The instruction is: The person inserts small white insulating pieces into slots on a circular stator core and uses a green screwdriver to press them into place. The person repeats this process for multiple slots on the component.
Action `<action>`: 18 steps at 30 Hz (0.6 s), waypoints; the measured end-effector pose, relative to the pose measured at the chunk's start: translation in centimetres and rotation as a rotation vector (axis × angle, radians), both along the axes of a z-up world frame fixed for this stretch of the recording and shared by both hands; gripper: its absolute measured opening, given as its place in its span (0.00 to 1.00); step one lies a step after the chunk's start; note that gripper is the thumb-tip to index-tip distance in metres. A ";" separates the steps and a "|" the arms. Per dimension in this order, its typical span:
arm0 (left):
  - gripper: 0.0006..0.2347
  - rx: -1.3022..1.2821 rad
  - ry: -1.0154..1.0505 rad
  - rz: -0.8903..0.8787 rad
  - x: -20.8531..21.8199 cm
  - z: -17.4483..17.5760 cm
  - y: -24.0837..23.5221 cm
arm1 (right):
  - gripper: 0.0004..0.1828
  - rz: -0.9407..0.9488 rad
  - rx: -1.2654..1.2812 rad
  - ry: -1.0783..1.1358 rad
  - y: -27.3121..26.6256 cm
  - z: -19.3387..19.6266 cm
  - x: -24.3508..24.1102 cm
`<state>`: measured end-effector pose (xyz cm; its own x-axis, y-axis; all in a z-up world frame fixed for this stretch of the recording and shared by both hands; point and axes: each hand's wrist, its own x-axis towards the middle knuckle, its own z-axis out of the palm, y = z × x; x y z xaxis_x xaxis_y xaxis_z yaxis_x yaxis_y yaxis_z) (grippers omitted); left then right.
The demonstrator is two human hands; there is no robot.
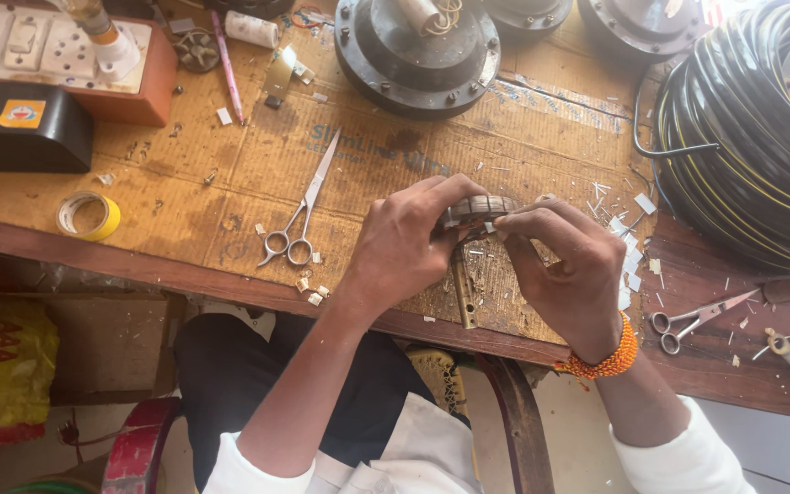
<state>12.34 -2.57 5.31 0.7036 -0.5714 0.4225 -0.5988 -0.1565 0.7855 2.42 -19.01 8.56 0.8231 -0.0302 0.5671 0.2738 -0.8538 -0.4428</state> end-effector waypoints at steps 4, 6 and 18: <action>0.13 0.018 0.068 0.043 -0.2 -0.2 -0.7 | 0.08 -0.026 0.055 0.023 0.2 -0.1 -0.1; 0.11 0.025 0.070 0.088 -0.4 -0.4 -1.1 | 0.08 -0.036 0.061 0.010 0.1 -0.5 0.1; 0.11 0.060 -0.059 0.155 -1.1 -0.6 -2.9 | 0.10 0.007 -0.147 -0.126 -2.0 -2.2 0.4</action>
